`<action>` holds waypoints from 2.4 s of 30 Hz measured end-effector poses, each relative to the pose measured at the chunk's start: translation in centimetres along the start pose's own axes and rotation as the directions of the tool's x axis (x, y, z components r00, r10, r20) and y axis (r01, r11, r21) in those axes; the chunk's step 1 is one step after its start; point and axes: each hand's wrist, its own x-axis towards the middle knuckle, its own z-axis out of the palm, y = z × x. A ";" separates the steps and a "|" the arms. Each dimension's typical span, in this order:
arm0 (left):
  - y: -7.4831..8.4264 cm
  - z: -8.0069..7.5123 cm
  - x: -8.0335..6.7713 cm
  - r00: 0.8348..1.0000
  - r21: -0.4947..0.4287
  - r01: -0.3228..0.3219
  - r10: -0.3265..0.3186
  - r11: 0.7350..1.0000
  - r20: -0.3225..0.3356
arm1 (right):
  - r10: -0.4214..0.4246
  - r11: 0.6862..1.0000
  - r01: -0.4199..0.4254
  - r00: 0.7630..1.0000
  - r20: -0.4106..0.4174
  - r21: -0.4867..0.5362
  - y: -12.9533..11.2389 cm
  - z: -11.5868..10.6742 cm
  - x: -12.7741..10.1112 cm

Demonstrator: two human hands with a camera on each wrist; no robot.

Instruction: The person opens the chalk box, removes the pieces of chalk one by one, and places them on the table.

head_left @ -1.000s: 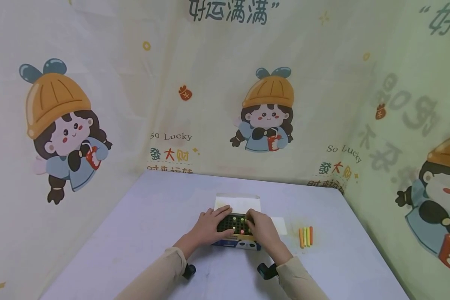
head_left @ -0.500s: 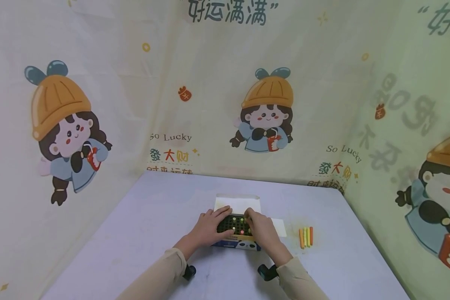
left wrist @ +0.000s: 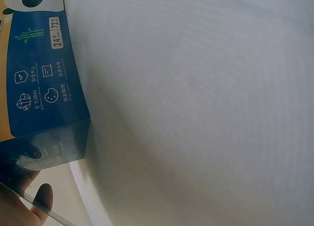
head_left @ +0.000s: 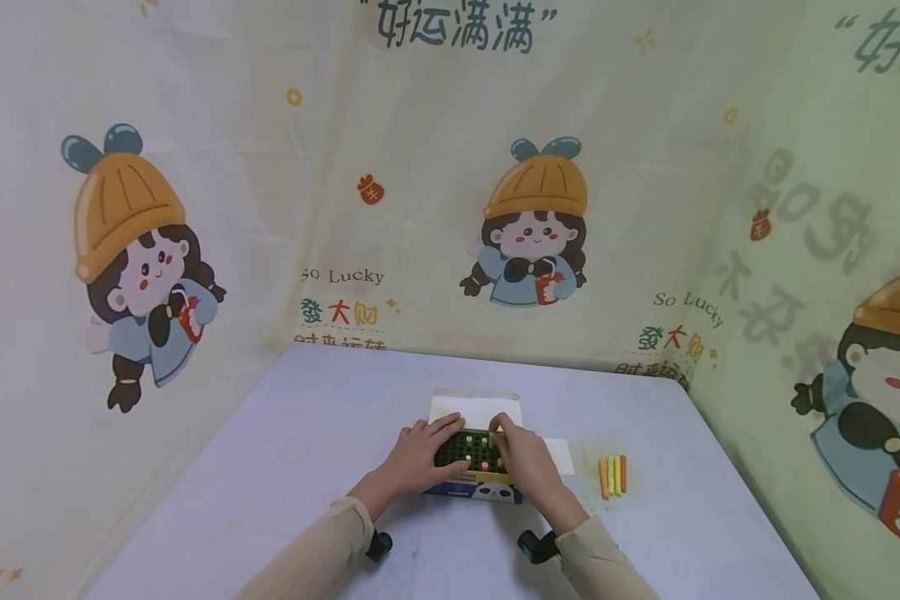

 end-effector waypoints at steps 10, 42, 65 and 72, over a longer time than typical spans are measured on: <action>0.0 -0.1 0.0 1.000 -0.004 0.000 0.000 1.000 -0.003 | 0.039 0.999 -0.039 0.999 -0.004 -0.012 0.0 0.3 0.3; 0.2 -0.4 -0.1 1.000 -0.012 0.015 -0.015 1.000 0.002 | -0.007 1.000 0.007 1.000 0.003 -0.024 0.1 0.2 0.2; 0.5 -0.2 -0.1 1.000 0.001 0.017 -0.017 1.000 -0.009 | 0.068 0.995 -0.071 0.996 0.051 0.063 0.4 0.0 0.2; 0.6 -0.3 -0.2 1.000 -0.007 0.024 -0.024 1.000 -0.002 | 0.062 0.996 -0.065 0.997 0.036 0.066 0.3 0.0 0.2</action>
